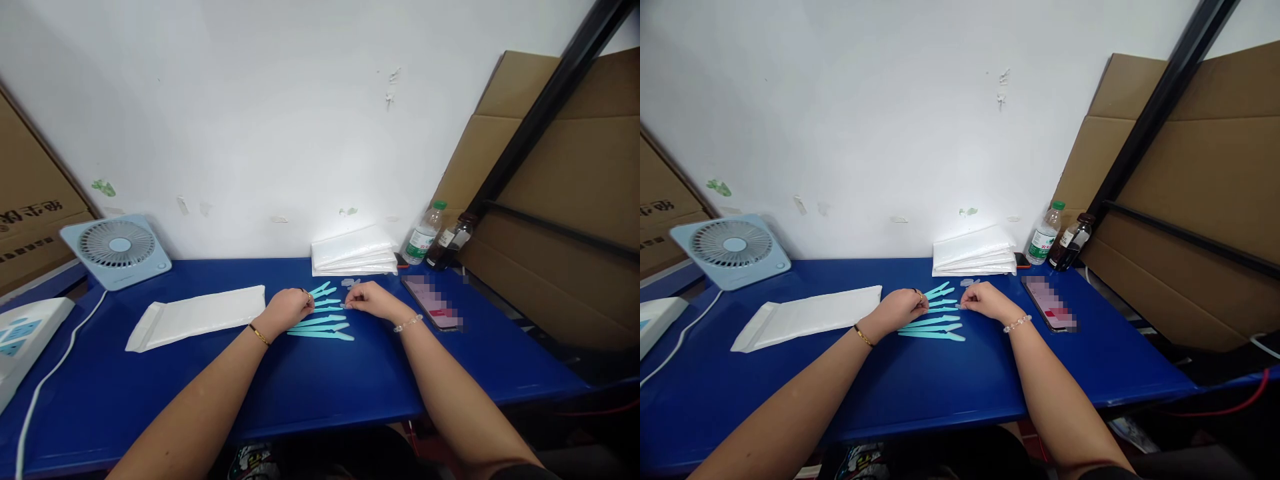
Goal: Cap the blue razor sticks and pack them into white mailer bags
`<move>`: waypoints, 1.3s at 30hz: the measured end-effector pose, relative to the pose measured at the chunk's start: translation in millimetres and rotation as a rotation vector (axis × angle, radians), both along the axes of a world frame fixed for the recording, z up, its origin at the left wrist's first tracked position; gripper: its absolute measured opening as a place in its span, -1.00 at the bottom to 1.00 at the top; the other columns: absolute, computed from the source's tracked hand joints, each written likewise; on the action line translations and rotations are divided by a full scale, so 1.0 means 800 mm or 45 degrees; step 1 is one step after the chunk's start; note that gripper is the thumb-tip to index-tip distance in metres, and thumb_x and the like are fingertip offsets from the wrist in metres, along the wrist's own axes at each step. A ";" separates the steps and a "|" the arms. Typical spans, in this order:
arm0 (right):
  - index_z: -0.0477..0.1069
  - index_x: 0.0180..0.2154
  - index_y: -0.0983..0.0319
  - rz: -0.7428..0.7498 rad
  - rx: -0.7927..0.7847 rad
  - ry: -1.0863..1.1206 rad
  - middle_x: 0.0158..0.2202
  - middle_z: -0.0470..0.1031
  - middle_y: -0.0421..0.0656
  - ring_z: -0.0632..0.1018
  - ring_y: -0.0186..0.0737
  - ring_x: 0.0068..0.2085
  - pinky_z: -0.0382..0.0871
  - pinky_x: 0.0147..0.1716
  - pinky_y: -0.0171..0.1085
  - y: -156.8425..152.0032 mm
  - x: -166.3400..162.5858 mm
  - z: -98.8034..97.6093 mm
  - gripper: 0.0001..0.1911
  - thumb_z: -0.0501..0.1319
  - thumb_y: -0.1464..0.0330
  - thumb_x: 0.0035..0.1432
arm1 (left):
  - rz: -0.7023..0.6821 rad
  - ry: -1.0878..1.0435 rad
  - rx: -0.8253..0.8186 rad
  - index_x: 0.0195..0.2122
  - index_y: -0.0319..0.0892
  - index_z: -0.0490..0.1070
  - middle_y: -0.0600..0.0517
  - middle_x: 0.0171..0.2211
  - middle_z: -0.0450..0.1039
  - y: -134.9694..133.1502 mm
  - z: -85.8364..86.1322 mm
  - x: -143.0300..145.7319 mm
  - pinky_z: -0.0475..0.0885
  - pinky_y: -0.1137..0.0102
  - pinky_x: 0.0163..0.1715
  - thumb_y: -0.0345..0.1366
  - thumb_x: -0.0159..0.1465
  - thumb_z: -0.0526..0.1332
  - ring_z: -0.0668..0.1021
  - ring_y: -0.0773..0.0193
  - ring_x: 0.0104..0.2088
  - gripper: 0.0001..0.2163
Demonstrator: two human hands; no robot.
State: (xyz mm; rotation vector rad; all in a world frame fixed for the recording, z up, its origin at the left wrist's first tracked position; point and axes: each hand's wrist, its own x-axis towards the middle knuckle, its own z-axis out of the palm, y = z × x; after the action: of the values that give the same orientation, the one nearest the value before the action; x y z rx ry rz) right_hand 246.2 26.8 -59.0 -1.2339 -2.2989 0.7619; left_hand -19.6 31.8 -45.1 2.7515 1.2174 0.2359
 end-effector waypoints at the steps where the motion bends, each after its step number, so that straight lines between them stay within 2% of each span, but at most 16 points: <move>1: 0.54 -0.37 0.22 0.000 -0.004 0.005 -0.37 0.58 -0.16 0.55 -0.22 -0.32 0.37 -0.31 -0.30 0.000 0.001 0.000 -0.85 0.20 0.34 0.12 | 0.003 -0.002 -0.005 -0.41 -0.15 0.48 0.01 -0.35 0.54 0.000 0.000 0.000 0.25 0.45 -0.44 -0.34 0.21 0.12 0.51 0.26 -0.37 -0.85; 13: 0.54 -0.37 0.22 0.075 0.023 0.009 -0.38 0.56 -0.15 0.52 -0.25 -0.37 0.36 -0.36 -0.31 -0.005 -0.017 0.000 -0.86 0.23 0.32 0.11 | -0.059 -0.087 -0.058 -0.39 -0.12 0.51 0.04 -0.38 0.54 -0.004 -0.010 0.011 0.30 0.46 -0.38 -0.31 0.22 0.14 0.52 0.27 -0.37 -0.85; 15: 0.54 -0.34 0.22 -0.019 0.047 0.003 -0.36 0.56 -0.15 0.52 -0.25 -0.37 0.36 -0.35 -0.30 -0.003 -0.009 0.003 -0.85 0.20 0.35 0.12 | -0.018 -0.121 -0.077 -0.36 -0.12 0.52 0.03 -0.36 0.54 -0.004 -0.009 0.010 0.31 0.45 -0.37 -0.26 0.23 0.14 0.53 0.26 -0.36 -0.83; 19: 0.54 -0.30 0.22 -0.351 0.270 -0.066 -0.29 0.57 -0.11 0.52 -0.20 -0.30 0.35 -0.26 -0.26 0.010 0.025 0.004 -0.81 0.15 0.46 0.10 | 0.116 -0.113 0.015 -0.26 -0.12 0.52 0.00 -0.25 0.53 0.002 -0.007 0.004 0.33 0.43 -0.30 -0.23 0.22 0.17 0.53 0.22 -0.26 -0.83; 24: 0.53 -0.28 0.23 -0.411 0.354 -0.163 -0.27 0.51 -0.09 0.49 -0.21 -0.29 0.34 -0.24 -0.26 0.024 0.043 -0.009 -0.81 0.18 0.47 0.05 | 0.110 -0.016 0.091 -0.35 -0.11 0.50 0.02 -0.33 0.52 0.006 -0.010 0.005 0.30 0.40 -0.29 -0.27 0.21 0.18 0.53 0.20 -0.27 -0.88; 29: 0.52 -0.36 0.23 -0.374 0.277 -0.119 -0.31 0.49 -0.12 0.48 -0.24 -0.32 0.33 -0.29 -0.27 0.029 0.031 -0.018 -0.89 0.21 0.41 0.04 | 0.198 -0.012 0.038 -0.38 -0.14 0.49 0.01 -0.34 0.53 0.001 -0.005 0.009 0.28 0.42 -0.34 -0.31 0.19 0.17 0.52 0.23 -0.32 -0.89; 34: 0.54 -0.44 0.24 -0.295 -0.004 0.016 -0.47 0.52 -0.17 0.48 -0.27 -0.44 0.32 -0.41 -0.31 0.018 0.022 -0.013 -0.90 0.28 0.34 -0.01 | 0.211 0.005 0.020 -0.41 -0.15 0.48 0.01 -0.36 0.53 0.000 -0.002 0.009 0.28 0.42 -0.37 -0.30 0.18 0.17 0.52 0.24 -0.35 -0.89; 39: 0.54 -0.48 0.24 -0.211 0.035 0.099 -0.46 0.52 -0.15 0.50 -0.25 -0.44 0.34 -0.42 -0.29 0.008 0.008 -0.007 -0.90 0.32 0.33 -0.04 | 0.171 -0.015 0.017 -0.42 -0.14 0.48 0.02 -0.37 0.52 0.002 -0.006 0.008 0.30 0.43 -0.37 -0.32 0.18 0.17 0.52 0.24 -0.35 -0.89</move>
State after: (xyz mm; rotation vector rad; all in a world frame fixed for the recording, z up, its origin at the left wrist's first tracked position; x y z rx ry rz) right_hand 252.7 33.1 -64.6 -1.3386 -2.1077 0.7041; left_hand -12.9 33.0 -50.3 2.6780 1.4038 0.2732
